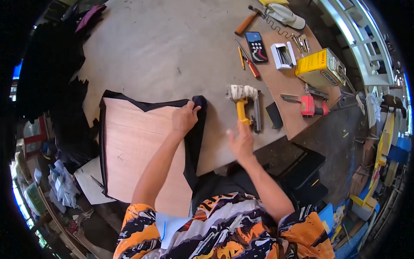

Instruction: Upholstering a wooden seat base with foam padding and fabric using a staple gun and spray adhesive.

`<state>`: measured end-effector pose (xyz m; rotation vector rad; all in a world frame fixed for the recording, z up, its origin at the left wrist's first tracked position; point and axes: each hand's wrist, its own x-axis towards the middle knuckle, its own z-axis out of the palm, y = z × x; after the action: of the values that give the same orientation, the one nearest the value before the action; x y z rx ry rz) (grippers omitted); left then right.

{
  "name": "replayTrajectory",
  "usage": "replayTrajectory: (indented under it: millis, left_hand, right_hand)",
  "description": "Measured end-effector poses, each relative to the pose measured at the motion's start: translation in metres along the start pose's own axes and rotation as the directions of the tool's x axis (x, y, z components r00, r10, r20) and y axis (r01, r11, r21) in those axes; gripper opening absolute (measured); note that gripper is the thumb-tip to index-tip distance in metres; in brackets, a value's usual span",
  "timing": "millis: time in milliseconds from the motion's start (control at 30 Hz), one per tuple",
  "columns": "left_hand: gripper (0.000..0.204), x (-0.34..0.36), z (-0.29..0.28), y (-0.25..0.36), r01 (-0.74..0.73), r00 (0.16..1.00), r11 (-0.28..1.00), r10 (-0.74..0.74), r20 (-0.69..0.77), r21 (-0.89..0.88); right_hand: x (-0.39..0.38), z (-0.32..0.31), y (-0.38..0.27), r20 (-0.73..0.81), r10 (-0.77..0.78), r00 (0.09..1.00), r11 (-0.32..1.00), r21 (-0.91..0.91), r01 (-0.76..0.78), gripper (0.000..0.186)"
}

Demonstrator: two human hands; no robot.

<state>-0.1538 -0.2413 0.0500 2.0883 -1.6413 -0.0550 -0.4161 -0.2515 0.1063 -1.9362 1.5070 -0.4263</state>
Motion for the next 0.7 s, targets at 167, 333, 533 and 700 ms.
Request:
replayTrajectory:
  millis: [167,333,533,700]
  left_hand:
    - [0.026,0.015,-0.002,-0.001,-0.059,0.997,0.997,0.061,-0.049,0.041]
    - [0.027,0.008,0.001,0.002,0.116,0.977,0.99,-0.098,-0.191,0.084]
    - [0.027,0.012,0.0,-0.009,0.091,0.992,0.996,-0.089,-0.088,0.016]
    - [0.027,0.013,0.0,-0.008,0.112,0.986,0.993,-0.115,-0.119,-0.033]
  right_hand:
    - [0.073,0.03,0.036,-0.2,-0.046,0.979,0.898,-0.438,-0.048,0.077]
    - [0.094,0.039,0.029,-0.086,0.304,0.949,0.901,-0.296,-0.316,0.071]
    - [0.063,-0.048,0.008,0.404,0.483,0.777,0.838,0.044,-0.544,0.027]
    - [0.024,-0.032,-0.015,0.573,0.185,0.799,0.923,0.178,-0.341,0.024]
